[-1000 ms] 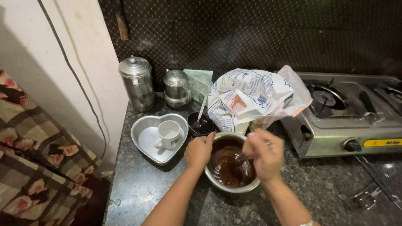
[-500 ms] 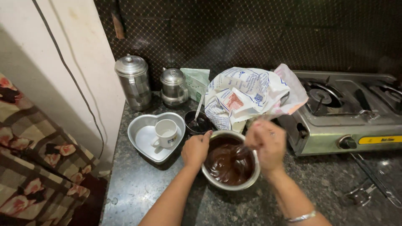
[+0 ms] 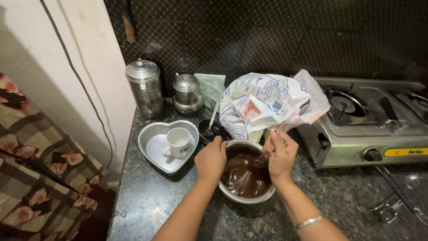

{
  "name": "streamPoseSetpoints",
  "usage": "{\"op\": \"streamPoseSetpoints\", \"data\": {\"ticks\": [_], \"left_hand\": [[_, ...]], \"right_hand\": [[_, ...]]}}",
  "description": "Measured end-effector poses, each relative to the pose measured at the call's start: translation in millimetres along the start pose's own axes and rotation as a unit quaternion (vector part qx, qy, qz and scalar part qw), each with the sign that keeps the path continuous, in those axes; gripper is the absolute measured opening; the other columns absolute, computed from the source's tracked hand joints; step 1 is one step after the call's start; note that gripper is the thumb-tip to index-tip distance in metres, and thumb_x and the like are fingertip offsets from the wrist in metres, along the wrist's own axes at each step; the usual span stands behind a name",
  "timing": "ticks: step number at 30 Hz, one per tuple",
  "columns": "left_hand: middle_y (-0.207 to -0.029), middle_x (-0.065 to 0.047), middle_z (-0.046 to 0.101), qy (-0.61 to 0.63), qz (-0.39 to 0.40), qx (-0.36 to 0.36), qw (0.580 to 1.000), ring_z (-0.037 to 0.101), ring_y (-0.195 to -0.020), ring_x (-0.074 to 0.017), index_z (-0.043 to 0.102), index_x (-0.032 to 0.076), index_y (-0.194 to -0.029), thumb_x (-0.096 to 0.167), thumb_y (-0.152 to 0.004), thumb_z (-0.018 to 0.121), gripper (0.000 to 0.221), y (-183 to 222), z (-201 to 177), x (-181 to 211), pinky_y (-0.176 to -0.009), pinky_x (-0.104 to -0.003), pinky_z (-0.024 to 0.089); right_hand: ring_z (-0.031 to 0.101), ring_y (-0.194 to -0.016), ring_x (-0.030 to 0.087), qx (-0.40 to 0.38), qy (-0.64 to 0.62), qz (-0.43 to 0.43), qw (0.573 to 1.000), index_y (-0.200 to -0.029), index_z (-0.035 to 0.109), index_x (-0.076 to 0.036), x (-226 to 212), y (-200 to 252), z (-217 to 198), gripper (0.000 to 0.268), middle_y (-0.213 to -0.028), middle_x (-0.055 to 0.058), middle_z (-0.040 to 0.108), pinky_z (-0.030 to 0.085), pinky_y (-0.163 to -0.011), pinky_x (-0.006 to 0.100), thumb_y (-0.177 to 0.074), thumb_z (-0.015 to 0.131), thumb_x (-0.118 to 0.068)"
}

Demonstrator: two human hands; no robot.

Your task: The person pours dark liquid from a small bowl into a larger bowl and whisks the mixture. They then pour white liquid from a cup into the bowl and continue whisking the batter.

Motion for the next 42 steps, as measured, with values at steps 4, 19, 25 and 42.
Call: {"op": "streamPoseSetpoints", "data": {"ticks": [4, 19, 25, 42], "left_hand": [[-0.086, -0.018, 0.073, 0.040, -0.070, -0.077, 0.994, 0.069, -0.086, -0.0432, 0.072, 0.022, -0.101, 0.046, -0.098, 0.054, 0.031, 0, 3, -6, -0.075, -0.055, 0.051], [-0.098, -0.017, 0.074, 0.132, -0.164, -0.116, 0.971, 0.068, -0.096, -0.0433, 0.077, 0.022, -0.102, 0.046, -0.096, 0.054, 0.034, -6, 1, -12, -0.082, -0.053, 0.052], [-0.096, -0.017, 0.074, 0.124, -0.129, -0.137, 0.974, 0.068, -0.095, -0.0423, 0.078, 0.024, -0.106, 0.045, -0.096, 0.055, 0.032, -7, -3, -10, -0.084, -0.052, 0.052], [-0.096, -0.016, 0.074, 0.145, -0.170, -0.139, 0.965, 0.068, -0.095, -0.0420, 0.078, 0.023, -0.104, 0.047, -0.094, 0.057, 0.034, -12, 0, -8, -0.082, -0.050, 0.053]], "right_hand": [[0.031, -0.045, 0.010, 0.072, -0.027, -0.001, 0.997, -0.068, 0.036, -0.010, 36, -19, -10, 0.043, -0.054, 0.000, 0.037, 0.028, -0.043, 0.028, -0.105, 0.053, -0.023], [0.026, -0.037, 0.013, -0.058, -0.194, 0.215, 0.955, -0.063, 0.037, -0.011, 62, 28, 31, 0.043, -0.047, 0.001, 0.030, 0.026, -0.039, 0.031, -0.104, 0.046, -0.020], [0.039, -0.041, 0.016, -0.114, 0.019, 0.128, 0.985, -0.058, 0.040, -0.006, 35, 33, -23, 0.048, -0.048, 0.004, 0.041, 0.031, -0.041, 0.032, -0.103, 0.045, -0.021], [0.022, -0.037, 0.013, -0.087, -0.234, 0.193, 0.949, -0.064, 0.036, -0.012, 68, 13, 45, 0.042, -0.047, 0.000, 0.030, 0.023, -0.040, 0.032, -0.105, 0.043, -0.018]]}}
Point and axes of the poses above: each hand's wrist, its own y-axis away from the middle knuckle, its own z-axis out of the palm, x = y × z, the point moved 4 cm from there along -y, towards the middle knuckle
